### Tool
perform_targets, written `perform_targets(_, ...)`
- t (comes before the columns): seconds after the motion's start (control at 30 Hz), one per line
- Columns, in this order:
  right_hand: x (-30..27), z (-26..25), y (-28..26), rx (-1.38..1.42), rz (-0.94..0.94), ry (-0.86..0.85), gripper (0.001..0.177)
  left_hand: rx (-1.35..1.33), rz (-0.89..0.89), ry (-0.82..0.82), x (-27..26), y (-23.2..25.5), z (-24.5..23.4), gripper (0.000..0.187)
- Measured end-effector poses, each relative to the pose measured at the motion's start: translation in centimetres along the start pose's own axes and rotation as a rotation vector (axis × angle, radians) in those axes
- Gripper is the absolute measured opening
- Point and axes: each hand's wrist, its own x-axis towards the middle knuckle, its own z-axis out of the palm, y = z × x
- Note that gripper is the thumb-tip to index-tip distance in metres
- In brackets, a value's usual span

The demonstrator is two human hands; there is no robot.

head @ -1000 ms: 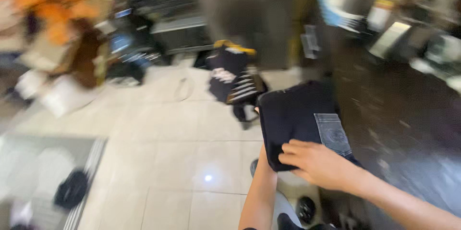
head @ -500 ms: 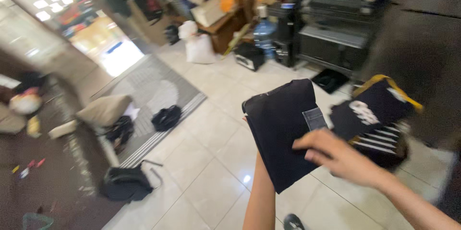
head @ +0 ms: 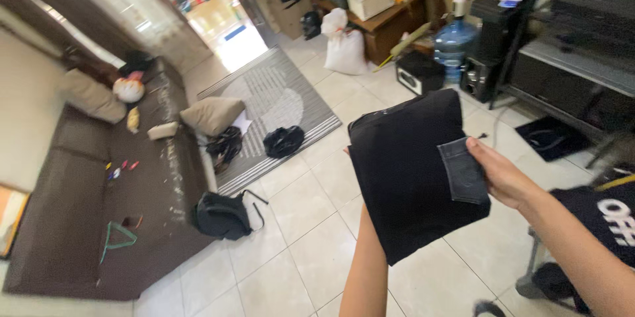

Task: The person folds a black t-shirt on a dark wooden cabinet by hand, aligning the sleeves and body before smoothing the fabric.

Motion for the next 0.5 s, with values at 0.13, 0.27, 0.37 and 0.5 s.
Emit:
perform_targets(0.13,4.0,-0.8,-1.7,0.154,-0.003,-0.143,0.064,-0.005,0.07,0.038,1.7,-0.3,-0.1,0.079)
perform_targets(0.27,6.3,-2.1,-4.4,0.098,0.006,-0.189,0.062,-0.02,0.151,0.076,4.1,-0.6,0.2,0.077)
perform_targets(0.37,6.6,-2.8,-7.4,0.155,-0.096,-0.281,0.047,-0.017,0.217,0.081,6.5,1.2,0.0,0.076)
perform_targets(0.5,6.6,-4.0,-11.2,0.152,-0.206,-0.357,0.043,-0.058,0.304,0.089,6.9,0.9,-0.2,0.075)
